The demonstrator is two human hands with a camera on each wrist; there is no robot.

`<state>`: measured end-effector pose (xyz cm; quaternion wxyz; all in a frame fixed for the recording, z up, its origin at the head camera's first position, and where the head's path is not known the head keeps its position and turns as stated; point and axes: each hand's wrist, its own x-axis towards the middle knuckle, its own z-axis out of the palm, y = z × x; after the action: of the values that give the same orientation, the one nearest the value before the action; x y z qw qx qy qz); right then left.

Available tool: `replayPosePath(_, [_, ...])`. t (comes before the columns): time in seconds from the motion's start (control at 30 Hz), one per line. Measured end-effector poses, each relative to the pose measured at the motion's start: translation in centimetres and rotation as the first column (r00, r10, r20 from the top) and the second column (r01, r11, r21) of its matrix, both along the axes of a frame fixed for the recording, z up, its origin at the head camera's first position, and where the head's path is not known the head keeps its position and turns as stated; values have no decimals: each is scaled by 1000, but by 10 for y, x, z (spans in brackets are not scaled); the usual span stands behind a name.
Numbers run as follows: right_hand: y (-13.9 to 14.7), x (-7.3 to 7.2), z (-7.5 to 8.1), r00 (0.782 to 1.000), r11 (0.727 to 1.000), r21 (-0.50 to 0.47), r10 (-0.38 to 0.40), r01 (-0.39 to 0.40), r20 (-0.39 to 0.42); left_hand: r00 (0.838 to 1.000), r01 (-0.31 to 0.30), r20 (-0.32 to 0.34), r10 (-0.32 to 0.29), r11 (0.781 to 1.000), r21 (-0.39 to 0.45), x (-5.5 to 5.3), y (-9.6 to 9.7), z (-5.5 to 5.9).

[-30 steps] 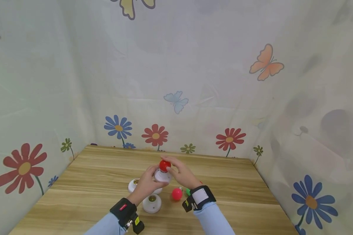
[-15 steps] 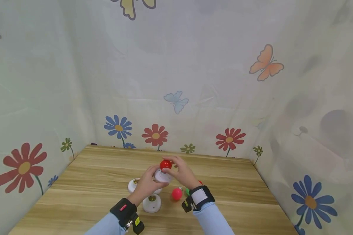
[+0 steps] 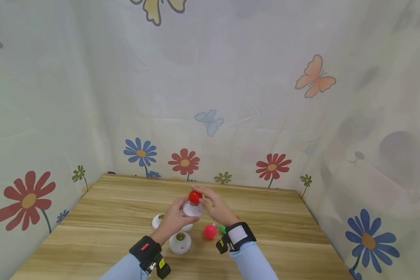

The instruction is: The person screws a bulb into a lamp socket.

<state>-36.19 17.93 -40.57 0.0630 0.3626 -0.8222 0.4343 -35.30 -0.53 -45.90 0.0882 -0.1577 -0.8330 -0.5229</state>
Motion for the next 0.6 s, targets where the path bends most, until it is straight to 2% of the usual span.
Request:
replayPosePath(0.27, [-7, 24, 25, 1000, 1000, 21, -18, 19, -16, 1000, 0, 6, 0, 1000, -11, -1, 0, -2])
replayPosePath(0.5, [-3, -2, -1, 983, 986, 6, -167, 168, -69, 1000, 2, 6, -1, 1000, -4, -3, 0, -2])
replayPosePath(0.6, [-4, -1, 0, 977, 979, 10, -203, 203, -60, 1000, 4, 7, -4, 1000, -4, -4, 1, -3])
